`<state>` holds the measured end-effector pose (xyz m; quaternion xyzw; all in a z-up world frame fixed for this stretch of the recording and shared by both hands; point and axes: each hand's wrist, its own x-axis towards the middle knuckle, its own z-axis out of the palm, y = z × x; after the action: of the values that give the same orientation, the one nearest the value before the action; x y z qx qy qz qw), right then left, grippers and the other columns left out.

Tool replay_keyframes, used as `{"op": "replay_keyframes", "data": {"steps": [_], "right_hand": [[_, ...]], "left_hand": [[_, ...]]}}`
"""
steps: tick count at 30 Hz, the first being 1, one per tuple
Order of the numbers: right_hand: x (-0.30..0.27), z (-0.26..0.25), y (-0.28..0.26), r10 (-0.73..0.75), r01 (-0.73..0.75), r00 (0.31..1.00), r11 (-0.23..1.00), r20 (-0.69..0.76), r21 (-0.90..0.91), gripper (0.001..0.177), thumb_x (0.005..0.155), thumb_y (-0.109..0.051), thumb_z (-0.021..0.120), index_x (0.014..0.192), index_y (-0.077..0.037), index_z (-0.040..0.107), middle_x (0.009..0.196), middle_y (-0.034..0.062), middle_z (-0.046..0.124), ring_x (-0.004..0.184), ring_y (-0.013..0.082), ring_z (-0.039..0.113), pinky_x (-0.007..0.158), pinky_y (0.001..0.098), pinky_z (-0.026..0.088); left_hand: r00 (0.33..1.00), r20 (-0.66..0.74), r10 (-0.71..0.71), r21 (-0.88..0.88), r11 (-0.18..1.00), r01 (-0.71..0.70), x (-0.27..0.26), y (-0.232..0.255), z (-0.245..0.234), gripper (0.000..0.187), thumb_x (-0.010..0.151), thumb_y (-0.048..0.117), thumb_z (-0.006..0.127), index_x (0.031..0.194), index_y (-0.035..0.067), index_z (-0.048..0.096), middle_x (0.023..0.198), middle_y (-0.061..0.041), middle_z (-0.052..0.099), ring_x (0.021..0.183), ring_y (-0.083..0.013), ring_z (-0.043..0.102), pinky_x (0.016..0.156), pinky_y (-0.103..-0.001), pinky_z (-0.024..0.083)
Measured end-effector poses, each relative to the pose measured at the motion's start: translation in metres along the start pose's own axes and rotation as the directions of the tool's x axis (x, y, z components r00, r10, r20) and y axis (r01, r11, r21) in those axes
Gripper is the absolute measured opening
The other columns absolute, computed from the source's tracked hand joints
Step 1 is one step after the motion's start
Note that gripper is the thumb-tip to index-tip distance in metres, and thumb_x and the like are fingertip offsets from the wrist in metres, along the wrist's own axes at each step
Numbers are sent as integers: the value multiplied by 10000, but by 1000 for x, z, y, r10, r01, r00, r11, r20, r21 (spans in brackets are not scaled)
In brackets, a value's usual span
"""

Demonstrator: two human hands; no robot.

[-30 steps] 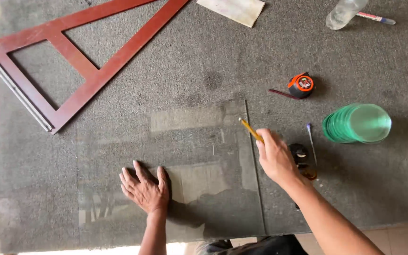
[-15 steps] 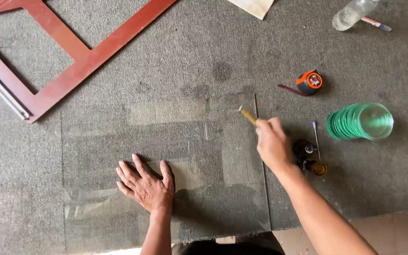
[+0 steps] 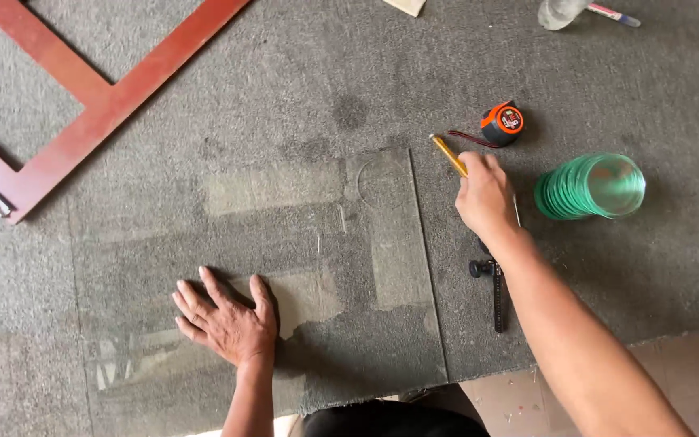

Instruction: Mark and score a glass pane to cut out a circular shape and straight lines using specialized tools

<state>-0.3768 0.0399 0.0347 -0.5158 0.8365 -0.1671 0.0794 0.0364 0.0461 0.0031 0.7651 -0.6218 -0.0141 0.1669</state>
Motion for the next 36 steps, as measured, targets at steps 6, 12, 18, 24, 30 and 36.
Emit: {"op": "replay_keyframes", "data": {"steps": [6, 12, 18, 24, 30, 36], "right_hand": [[-25, -39, -7, -138, 137, 990, 989, -20, -47, 354, 866, -25, 736, 1196, -47, 609, 1135, 175, 536, 960, 405, 608, 815, 531, 511], [-145, -90, 6, 86, -40, 970, 979, -226, 202, 169, 993, -62, 684, 1135, 16, 635, 1010, 140, 637, 824, 236, 604, 742, 358, 492], [-211, -28, 45, 461, -463, 886, 886, 43, 36, 398, 926, -444, 668, 1155, -119, 668, 998, 67, 721, 847, 288, 680, 752, 453, 516], [-195, -35, 10, 519, -537, 834, 842, 187, 58, 249, 1025, -232, 612, 1177, -42, 663, 959, 146, 737, 847, 301, 712, 756, 432, 576], [-205, -39, 7, 359, -390, 914, 659, 187, 643, 168, 980, -68, 589, 860, -46, 705, 479, 60, 546, 412, 155, 509, 470, 266, 424], [-185, -28, 3, 78, -162, 982, 805, 170, 570, 66, 901, -53, 695, 871, -100, 731, 608, 76, 668, 623, 237, 639, 676, 366, 534]], "left_hand": [[1000, 2, 29, 2, 1000, -29, -2, -3, 0, 846, 978, 636, 488, 1600, 66, 420, 1645, -284, 326, 1535, -435, 235, 1196, -625, 164], [999, 8, 35, -9, 999, -35, -2, -2, -4, 856, 995, 645, 467, 1609, 53, 395, 1642, -298, 315, 1535, -435, 220, 1196, -627, 153], [998, -19, 53, -25, 998, -54, -3, -3, 2, 833, 992, 612, 519, 1592, 41, 429, 1624, -304, 344, 1520, -450, 240, 1186, -645, 162], [966, -144, 213, -202, 950, -239, -16, 7, 49, 735, 909, 614, 533, 1466, 135, 540, 1507, -202, 441, 1422, -429, 417, 1142, -636, 334], [797, 123, 591, -800, 534, -273, -56, 138, -23, 697, 869, 371, 717, 1467, 64, 533, 1354, -224, 575, 1285, -415, 578, 1101, -540, 454], [576, 393, 717, -844, 529, -83, -46, 157, -9, 983, 686, 247, 812, 1556, 43, 402, 1310, -244, 584, 1068, -443, 680, 927, -575, 557]]}}
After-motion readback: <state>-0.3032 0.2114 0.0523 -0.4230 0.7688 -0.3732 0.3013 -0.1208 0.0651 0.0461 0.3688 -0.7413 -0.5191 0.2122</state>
